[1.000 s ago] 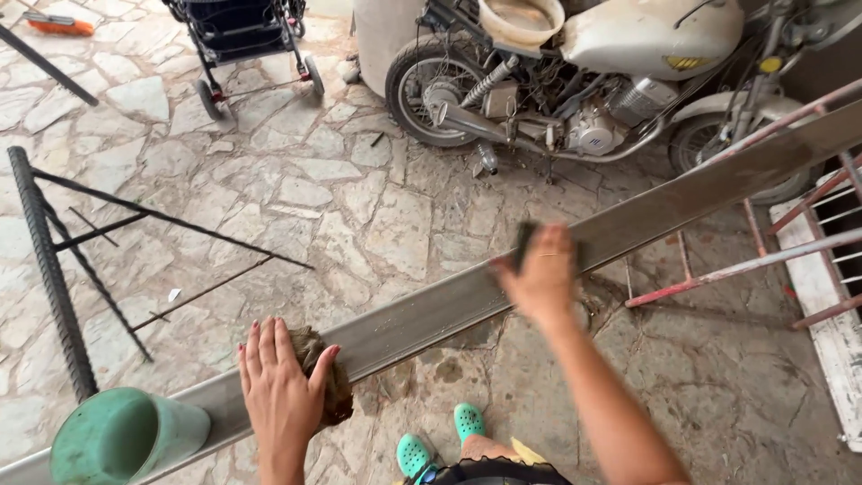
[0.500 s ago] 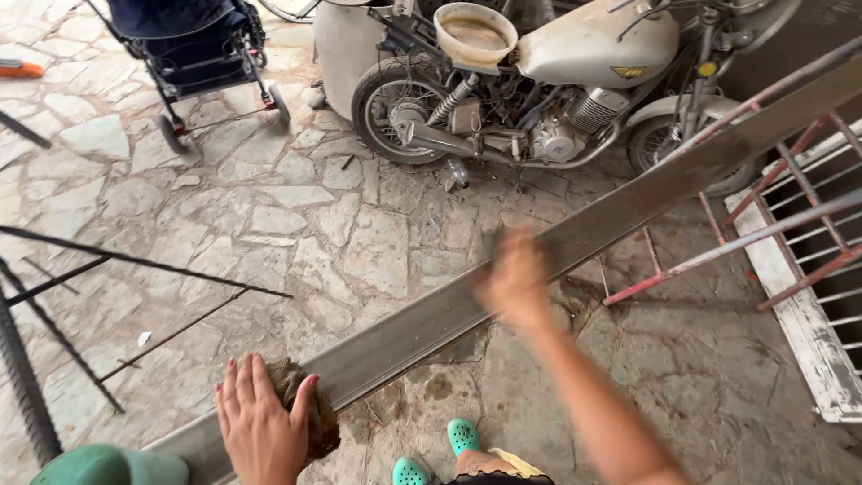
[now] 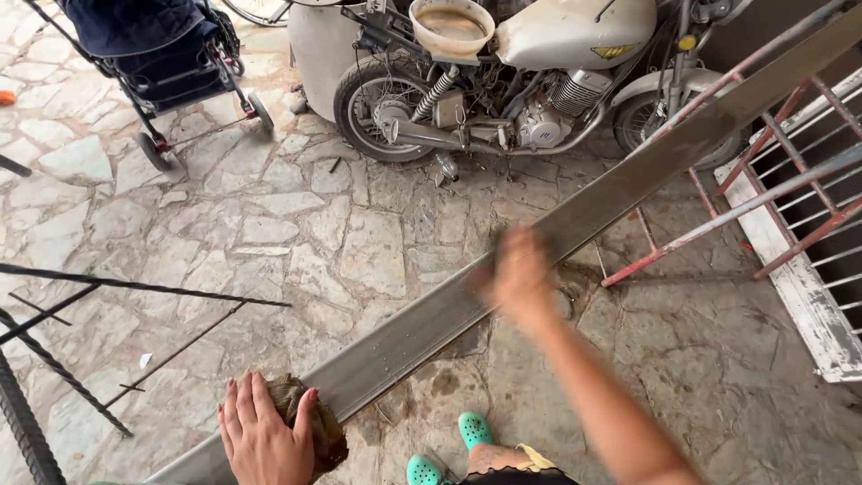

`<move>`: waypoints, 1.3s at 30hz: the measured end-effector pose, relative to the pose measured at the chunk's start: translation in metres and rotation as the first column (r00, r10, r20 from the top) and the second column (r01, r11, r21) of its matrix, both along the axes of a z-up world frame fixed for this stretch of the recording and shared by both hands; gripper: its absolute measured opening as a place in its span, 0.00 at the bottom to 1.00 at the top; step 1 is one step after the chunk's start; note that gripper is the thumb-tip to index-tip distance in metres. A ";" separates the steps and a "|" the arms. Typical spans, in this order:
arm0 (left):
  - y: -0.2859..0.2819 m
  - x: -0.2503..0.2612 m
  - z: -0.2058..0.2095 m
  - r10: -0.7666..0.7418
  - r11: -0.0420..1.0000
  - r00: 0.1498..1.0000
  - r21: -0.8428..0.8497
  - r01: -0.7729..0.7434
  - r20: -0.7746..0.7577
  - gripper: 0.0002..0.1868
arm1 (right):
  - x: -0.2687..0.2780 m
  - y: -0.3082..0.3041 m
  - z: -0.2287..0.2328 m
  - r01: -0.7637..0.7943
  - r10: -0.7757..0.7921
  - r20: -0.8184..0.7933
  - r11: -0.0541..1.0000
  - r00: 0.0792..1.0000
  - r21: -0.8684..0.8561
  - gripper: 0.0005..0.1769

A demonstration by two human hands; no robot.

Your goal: The person is sanding a long metal beam using a piece of sandpaper and wiping it with a cloth to prepare the surface.

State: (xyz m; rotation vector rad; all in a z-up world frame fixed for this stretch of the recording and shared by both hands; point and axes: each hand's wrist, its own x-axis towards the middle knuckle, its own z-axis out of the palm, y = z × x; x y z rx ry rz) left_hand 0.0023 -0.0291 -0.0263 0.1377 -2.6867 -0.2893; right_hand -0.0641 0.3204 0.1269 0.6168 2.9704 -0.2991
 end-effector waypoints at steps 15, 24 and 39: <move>-0.002 -0.009 -0.017 0.061 0.998 0.969 0.003 -0.064 0.241 0.55 | -0.006 -0.017 0.055 0.187 -0.180 0.058 0.888 0.982 -0.421 0.24; -0.005 -0.013 -0.032 0.146 0.973 0.985 0.165 -0.161 0.097 0.57 | -0.020 0.095 -0.038 -0.306 0.311 0.025 0.911 0.950 0.277 0.60; 0.014 -0.022 -0.003 0.141 0.988 0.959 0.029 -0.153 0.245 0.38 | -0.009 0.049 0.054 -0.086 0.153 0.130 0.905 0.980 -0.416 0.62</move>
